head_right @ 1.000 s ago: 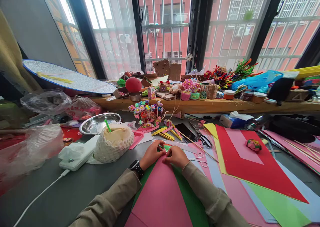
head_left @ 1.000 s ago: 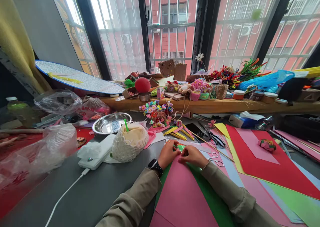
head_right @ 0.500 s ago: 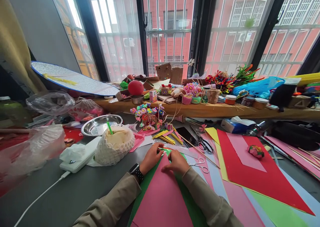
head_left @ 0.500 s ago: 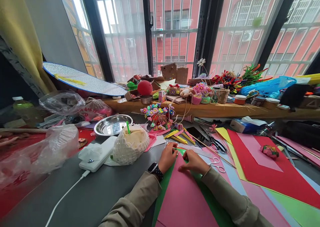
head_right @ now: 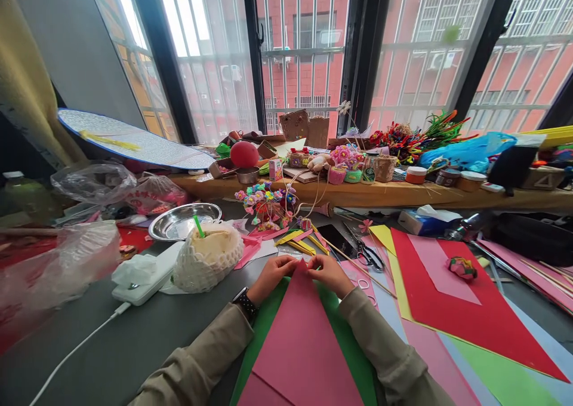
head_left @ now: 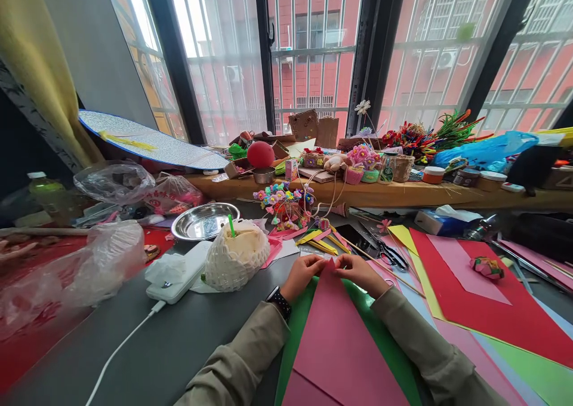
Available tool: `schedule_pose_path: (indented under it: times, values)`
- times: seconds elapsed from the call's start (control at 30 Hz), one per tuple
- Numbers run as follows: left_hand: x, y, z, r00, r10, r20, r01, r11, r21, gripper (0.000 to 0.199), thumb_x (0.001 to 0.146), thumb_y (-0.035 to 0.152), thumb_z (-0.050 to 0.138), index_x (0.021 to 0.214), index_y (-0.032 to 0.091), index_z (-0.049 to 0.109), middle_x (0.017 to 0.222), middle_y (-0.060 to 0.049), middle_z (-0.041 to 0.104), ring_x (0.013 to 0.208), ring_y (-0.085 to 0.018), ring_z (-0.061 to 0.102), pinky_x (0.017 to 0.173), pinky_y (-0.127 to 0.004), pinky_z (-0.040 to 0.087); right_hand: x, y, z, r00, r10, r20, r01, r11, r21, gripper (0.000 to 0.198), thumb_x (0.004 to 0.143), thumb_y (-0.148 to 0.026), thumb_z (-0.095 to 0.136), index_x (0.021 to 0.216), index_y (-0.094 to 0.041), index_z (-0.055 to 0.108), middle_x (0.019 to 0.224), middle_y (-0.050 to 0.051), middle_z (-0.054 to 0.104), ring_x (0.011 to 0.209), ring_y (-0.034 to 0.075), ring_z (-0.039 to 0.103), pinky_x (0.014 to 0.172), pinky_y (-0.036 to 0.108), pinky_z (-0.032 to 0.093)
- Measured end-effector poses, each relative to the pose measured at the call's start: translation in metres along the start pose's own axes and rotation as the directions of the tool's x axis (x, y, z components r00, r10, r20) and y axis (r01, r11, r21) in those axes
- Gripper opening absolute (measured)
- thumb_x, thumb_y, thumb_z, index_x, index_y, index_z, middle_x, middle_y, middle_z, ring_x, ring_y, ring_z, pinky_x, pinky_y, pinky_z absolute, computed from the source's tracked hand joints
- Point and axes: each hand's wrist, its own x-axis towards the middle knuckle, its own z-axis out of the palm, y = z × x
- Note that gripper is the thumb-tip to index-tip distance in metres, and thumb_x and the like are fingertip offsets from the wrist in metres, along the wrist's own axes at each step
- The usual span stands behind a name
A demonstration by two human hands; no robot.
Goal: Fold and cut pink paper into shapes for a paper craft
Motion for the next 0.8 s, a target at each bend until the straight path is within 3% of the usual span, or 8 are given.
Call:
schedule_pose_path:
  times: [0.1, 0.27, 0.63, 0.8]
  values:
    - [0.0, 0.001, 0.001, 1.0, -0.011, 0.012, 0.012, 0.998, -0.058, 0.034, 0.075, 0.043, 0.039, 0.071, 0.015, 0.058, 0.067, -0.001, 0.06, 0.063, -0.013, 0.055, 0.062, -0.025, 0.044, 0.0, 0.001, -0.002, 1.0, 0.017, 0.016, -0.018, 0.998, 0.066, 0.021, 0.055, -0.03, 0.059, 0.061, -0.015, 0.047, 0.061, -0.002, 0.048, 0.057, 0.009, 0.044, 0.052, 0.02, 0.034]
    - [0.0, 0.0, 0.0, 1.0, -0.012, -0.006, 0.011, 0.998, -0.064, 0.027, 0.066, 0.039, 0.053, 0.071, 0.013, 0.06, 0.069, -0.002, 0.06, 0.064, -0.013, 0.053, 0.061, -0.024, 0.042, 0.001, 0.004, -0.004, 0.999, 0.031, 0.029, -0.033, 0.995, 0.097, 0.024, 0.058, -0.035, 0.059, 0.064, -0.014, 0.048, 0.059, -0.004, 0.046, 0.052, 0.007, 0.041, 0.046, 0.019, 0.031]
    - [-0.002, 0.003, 0.002, 0.996, -0.068, 0.06, 0.076, 0.988, -0.136, 0.033, 0.062, 0.041, 0.059, 0.073, 0.01, 0.062, 0.065, -0.001, 0.058, 0.059, -0.011, 0.049, 0.059, -0.023, 0.04, -0.004, -0.013, -0.002, 0.994, -0.057, -0.097, 0.068, 0.991, 0.116, 0.028, 0.062, -0.041, 0.056, 0.065, -0.014, 0.057, 0.057, -0.002, 0.049, 0.051, 0.008, 0.04, 0.047, 0.021, 0.029]
    - [-0.002, 0.006, 0.002, 0.995, -0.074, 0.073, 0.084, 0.985, -0.151, 0.033, 0.059, 0.042, 0.061, 0.068, 0.01, 0.061, 0.06, 0.001, 0.054, 0.056, -0.009, 0.046, 0.056, -0.022, 0.038, -0.003, -0.009, -0.001, 0.998, -0.052, -0.047, 0.062, 0.968, 0.244, 0.027, 0.061, -0.041, 0.06, 0.065, -0.014, 0.059, 0.054, -0.003, 0.047, 0.048, 0.007, 0.035, 0.045, 0.021, 0.024]
